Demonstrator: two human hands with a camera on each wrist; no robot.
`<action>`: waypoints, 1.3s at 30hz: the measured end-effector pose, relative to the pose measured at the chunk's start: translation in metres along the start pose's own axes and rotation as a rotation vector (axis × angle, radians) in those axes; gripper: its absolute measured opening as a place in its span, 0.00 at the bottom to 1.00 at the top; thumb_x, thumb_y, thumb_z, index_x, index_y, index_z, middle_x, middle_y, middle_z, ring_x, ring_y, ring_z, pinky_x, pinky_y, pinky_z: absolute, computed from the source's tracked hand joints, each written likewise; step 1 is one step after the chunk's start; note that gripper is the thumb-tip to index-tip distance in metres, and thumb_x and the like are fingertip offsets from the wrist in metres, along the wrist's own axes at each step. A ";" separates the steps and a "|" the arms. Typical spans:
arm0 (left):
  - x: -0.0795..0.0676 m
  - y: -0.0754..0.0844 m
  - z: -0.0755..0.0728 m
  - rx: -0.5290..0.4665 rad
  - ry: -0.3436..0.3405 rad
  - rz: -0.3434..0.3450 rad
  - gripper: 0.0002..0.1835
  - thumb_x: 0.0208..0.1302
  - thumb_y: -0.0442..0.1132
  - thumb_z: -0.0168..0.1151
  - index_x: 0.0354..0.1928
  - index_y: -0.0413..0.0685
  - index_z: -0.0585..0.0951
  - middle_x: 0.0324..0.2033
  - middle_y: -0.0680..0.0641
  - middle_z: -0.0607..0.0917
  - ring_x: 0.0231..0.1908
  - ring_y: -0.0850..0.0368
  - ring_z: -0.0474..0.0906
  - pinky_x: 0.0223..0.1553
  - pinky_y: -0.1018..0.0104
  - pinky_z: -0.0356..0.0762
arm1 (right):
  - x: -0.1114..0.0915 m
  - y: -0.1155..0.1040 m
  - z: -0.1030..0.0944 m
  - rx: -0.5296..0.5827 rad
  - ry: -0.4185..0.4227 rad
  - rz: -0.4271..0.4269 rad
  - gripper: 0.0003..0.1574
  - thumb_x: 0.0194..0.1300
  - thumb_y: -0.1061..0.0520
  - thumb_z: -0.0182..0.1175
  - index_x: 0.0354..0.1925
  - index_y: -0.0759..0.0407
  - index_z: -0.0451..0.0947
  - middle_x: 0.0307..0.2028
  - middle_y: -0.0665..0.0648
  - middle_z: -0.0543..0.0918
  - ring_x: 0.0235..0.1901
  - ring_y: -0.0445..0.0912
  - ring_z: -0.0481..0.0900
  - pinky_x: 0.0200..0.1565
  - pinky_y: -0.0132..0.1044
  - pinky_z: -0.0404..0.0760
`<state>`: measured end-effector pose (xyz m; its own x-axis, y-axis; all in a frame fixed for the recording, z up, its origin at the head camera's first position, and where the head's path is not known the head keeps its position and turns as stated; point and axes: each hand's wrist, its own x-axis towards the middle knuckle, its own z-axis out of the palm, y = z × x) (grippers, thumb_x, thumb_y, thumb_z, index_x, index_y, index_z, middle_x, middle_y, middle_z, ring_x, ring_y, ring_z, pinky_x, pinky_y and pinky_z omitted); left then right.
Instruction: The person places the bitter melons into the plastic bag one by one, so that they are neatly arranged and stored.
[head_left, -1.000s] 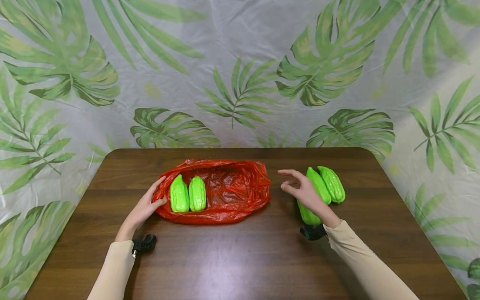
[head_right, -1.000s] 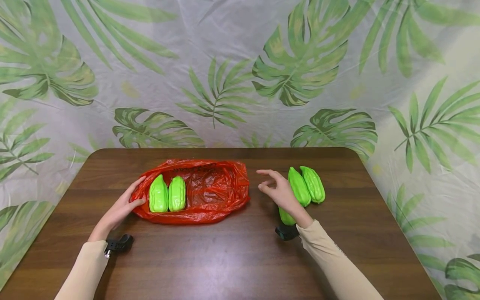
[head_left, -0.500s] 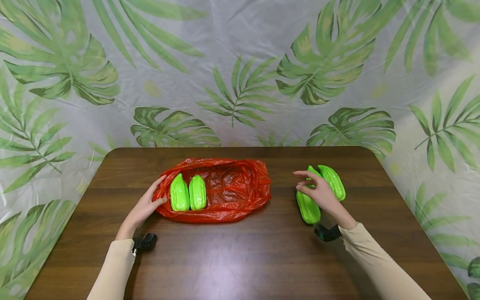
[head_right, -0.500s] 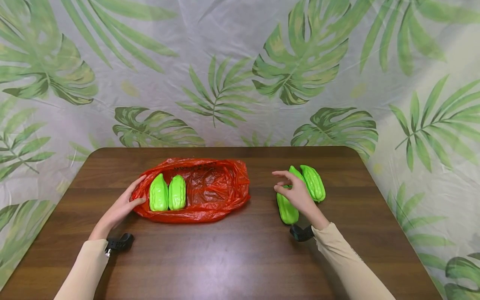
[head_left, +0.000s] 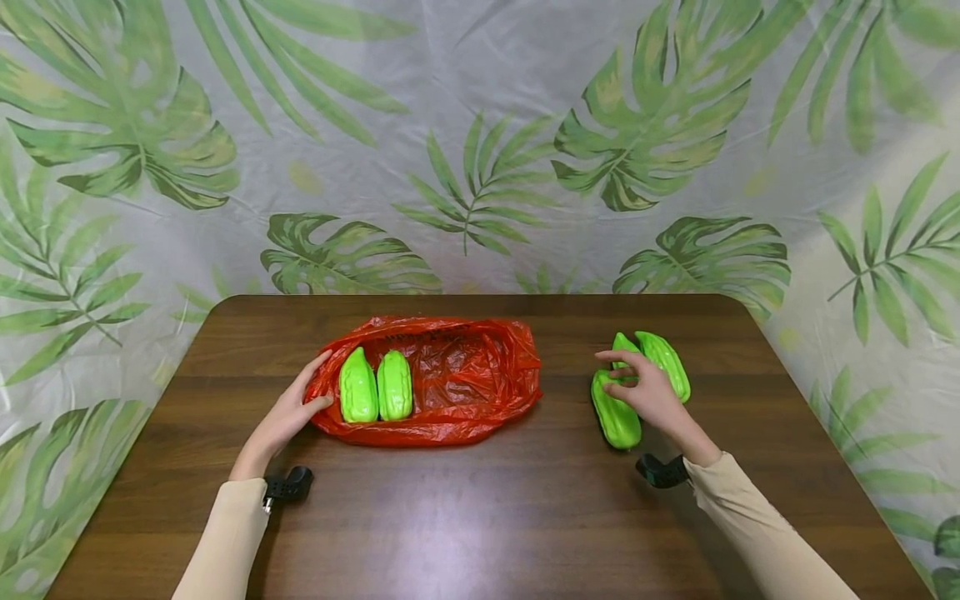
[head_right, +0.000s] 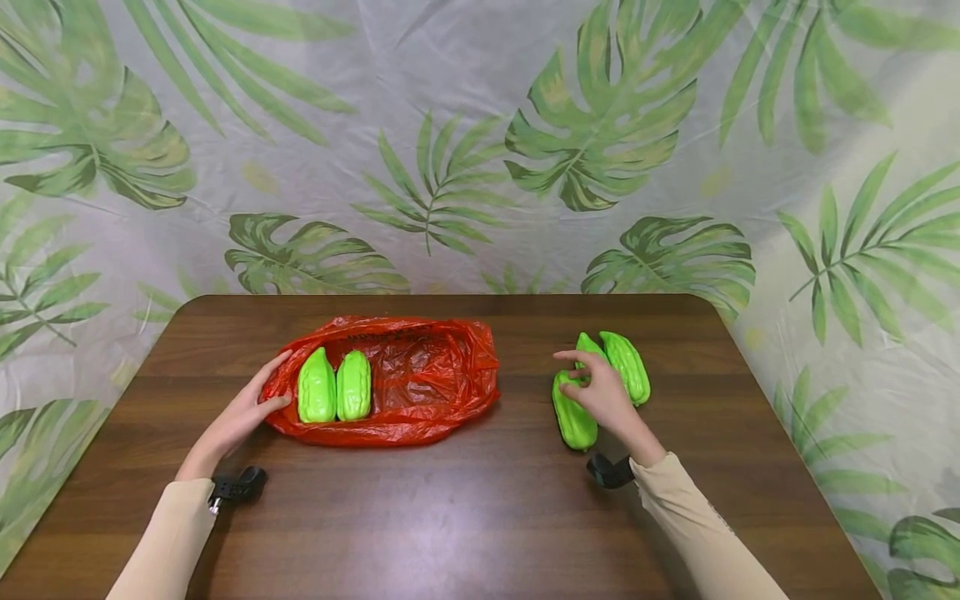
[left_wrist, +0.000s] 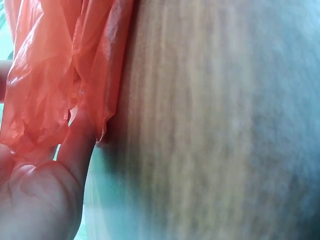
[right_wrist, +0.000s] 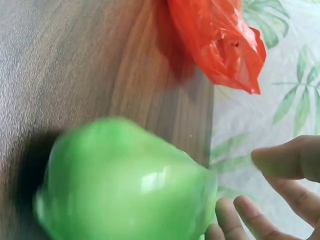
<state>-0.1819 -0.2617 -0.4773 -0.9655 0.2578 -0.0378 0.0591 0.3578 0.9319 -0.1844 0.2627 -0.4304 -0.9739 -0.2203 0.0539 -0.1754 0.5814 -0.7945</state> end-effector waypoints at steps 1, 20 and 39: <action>0.000 0.000 0.000 -0.001 0.000 0.002 0.40 0.66 0.29 0.53 0.75 0.45 0.47 0.71 0.31 0.48 0.68 0.33 0.47 0.63 0.36 0.48 | 0.000 0.001 0.001 -0.003 -0.002 0.002 0.30 0.59 0.71 0.59 0.61 0.68 0.70 0.59 0.70 0.71 0.51 0.64 0.75 0.42 0.49 0.80; 0.000 0.000 0.001 -0.009 -0.001 0.005 0.40 0.66 0.29 0.53 0.75 0.44 0.46 0.71 0.31 0.47 0.68 0.32 0.46 0.63 0.36 0.48 | 0.004 0.010 0.013 -0.021 -0.006 -0.054 0.27 0.58 0.74 0.59 0.58 0.70 0.72 0.56 0.70 0.73 0.55 0.65 0.70 0.53 0.58 0.70; 0.001 -0.001 0.002 -0.027 -0.003 0.018 0.40 0.66 0.27 0.52 0.75 0.43 0.46 0.71 0.30 0.47 0.68 0.31 0.45 0.62 0.35 0.48 | 0.004 0.008 0.023 -0.177 0.021 -0.017 0.22 0.61 0.57 0.66 0.52 0.64 0.79 0.51 0.67 0.77 0.48 0.62 0.76 0.46 0.54 0.76</action>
<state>-0.1821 -0.2599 -0.4790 -0.9636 0.2664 -0.0223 0.0690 0.3286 0.9419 -0.1865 0.2484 -0.4507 -0.9731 -0.2160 0.0807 -0.2128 0.7068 -0.6747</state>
